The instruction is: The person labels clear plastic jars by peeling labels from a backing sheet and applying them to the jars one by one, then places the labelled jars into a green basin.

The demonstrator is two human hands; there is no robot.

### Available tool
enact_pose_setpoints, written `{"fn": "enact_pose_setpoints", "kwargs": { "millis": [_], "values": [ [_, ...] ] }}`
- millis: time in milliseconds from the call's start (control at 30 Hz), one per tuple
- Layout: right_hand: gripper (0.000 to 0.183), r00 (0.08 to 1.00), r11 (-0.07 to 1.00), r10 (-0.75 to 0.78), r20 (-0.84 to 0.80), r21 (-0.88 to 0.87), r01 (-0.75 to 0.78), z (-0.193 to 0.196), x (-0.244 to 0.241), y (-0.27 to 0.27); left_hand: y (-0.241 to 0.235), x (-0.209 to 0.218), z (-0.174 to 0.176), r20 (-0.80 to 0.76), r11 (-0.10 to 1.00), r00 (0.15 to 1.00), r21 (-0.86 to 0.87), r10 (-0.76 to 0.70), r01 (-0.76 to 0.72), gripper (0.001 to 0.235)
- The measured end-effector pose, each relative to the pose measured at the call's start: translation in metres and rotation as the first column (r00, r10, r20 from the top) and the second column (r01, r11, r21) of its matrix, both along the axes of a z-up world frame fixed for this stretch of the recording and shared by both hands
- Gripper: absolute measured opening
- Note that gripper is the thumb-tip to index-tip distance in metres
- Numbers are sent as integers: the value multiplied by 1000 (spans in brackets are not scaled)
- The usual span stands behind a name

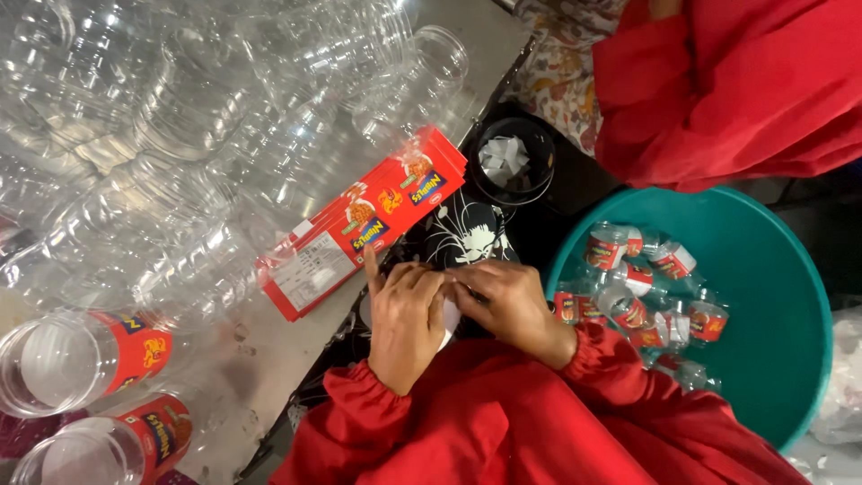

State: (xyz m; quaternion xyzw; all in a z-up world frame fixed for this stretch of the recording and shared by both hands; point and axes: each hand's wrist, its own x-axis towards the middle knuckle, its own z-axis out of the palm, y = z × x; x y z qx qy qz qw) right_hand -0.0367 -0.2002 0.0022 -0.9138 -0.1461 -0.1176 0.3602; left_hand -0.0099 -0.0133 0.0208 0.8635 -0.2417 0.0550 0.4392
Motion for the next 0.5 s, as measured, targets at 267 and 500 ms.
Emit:
{"fn": "enact_pose_setpoints", "kwargs": {
  "millis": [267, 500],
  "values": [
    [19, 914, 276, 65, -401, 887, 370, -34, 24, -29, 5, 6, 15, -31, 982, 993, -154, 110, -114, 6],
    [19, 998, 997, -7, 61, 77, 2, -8, 17, 3, -4, 7, 4, 36, 996, 997, 64, 64, -66, 8]
  ]
}}
